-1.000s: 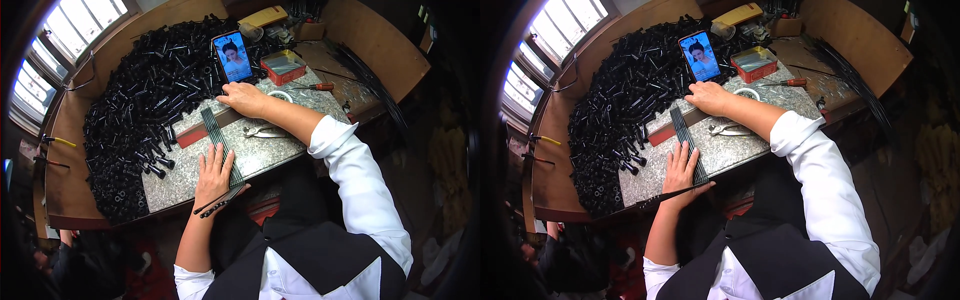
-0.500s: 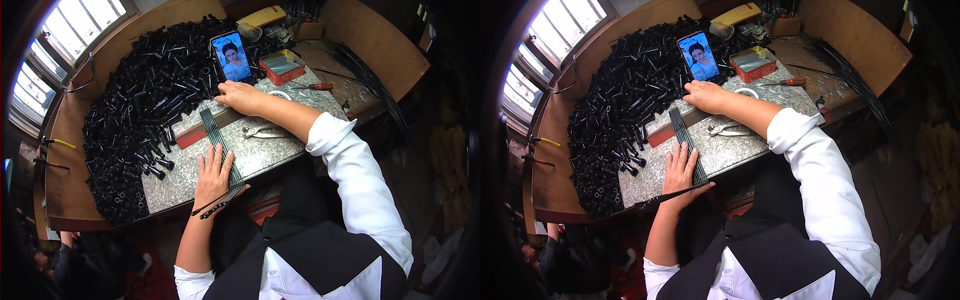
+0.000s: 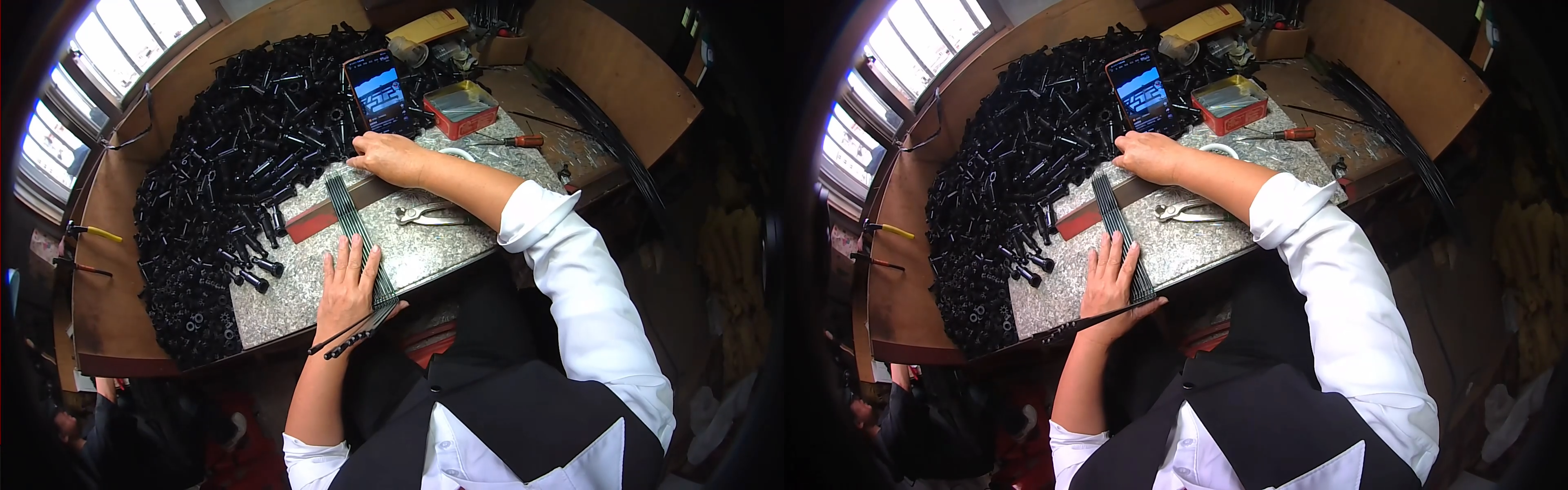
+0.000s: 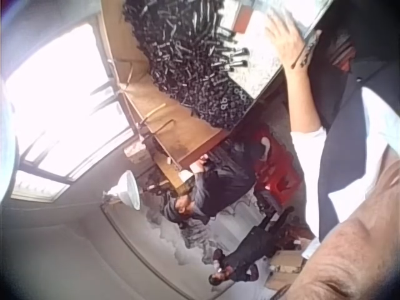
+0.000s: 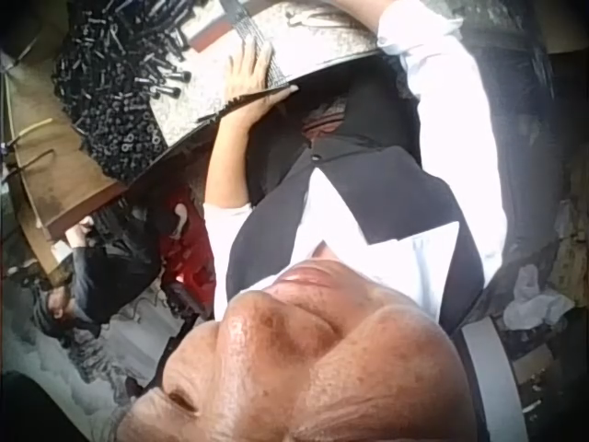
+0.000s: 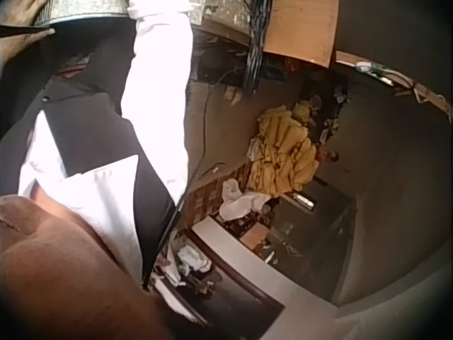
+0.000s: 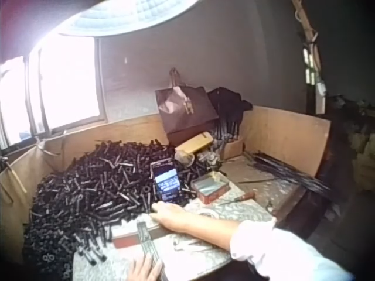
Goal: Assembling umbrella ribs by attaching plastic tips and crimping metal components using pliers.
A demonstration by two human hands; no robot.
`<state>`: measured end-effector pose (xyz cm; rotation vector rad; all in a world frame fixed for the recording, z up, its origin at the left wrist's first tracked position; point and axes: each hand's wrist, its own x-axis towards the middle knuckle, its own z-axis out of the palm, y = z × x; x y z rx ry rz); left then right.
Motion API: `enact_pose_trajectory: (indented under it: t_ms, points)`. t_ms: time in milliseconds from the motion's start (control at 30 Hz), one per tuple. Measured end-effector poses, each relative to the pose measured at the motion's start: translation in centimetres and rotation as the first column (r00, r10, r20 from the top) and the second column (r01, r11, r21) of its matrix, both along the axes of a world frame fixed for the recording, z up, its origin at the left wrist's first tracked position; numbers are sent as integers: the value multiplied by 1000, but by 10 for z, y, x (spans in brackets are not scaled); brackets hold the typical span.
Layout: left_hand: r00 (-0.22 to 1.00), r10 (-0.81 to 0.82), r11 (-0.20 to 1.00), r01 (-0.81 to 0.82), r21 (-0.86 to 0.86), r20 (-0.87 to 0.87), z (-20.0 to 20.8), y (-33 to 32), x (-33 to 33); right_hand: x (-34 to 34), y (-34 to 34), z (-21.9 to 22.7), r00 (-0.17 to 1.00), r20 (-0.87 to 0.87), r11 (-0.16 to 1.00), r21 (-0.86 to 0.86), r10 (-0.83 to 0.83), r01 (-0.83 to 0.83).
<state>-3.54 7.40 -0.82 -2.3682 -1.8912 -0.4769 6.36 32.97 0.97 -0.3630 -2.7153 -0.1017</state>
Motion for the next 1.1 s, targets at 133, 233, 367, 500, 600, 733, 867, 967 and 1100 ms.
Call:
enact_pose_trajectory:
  t_ms: [133,233,367,500,600,733,867,967,1100]
  points:
    - [1000,-1,1000,1,-4,1,0,0,0,-3,-1,0,1000,-6,1000,-1,14,-14]
    - [1000,1,1000,-1,-4,6,0,0,0,-6,-2,2,1000,24,1000,-4,12,-12]
    - [1000,-3,1000,2,11,10,-2,0,0,-7,-5,0,999,8,999,-36,39,-39]
    - [1000,-6,1000,6,10,10,-2,1,0,-8,-7,2,999,10,999,-27,36,-36]
    - [1000,-8,1000,7,12,15,-2,1,0,-8,-7,3,996,-21,994,-72,82,-83]
    - [1000,-6,1000,6,-2,22,-1,1,-1,-2,-9,6,977,-111,962,-187,182,-200]
    - [1000,13,1000,-13,-20,27,-1,-2,-4,32,-6,34,971,-225,997,0,80,-82]
    - [999,-5,1000,5,7,-43,-6,-1,-8,73,31,50,962,-230,985,53,-150,166]
    - [998,-13,1000,14,3,-63,-6,1,-6,119,91,41,774,135,785,55,-618,617]
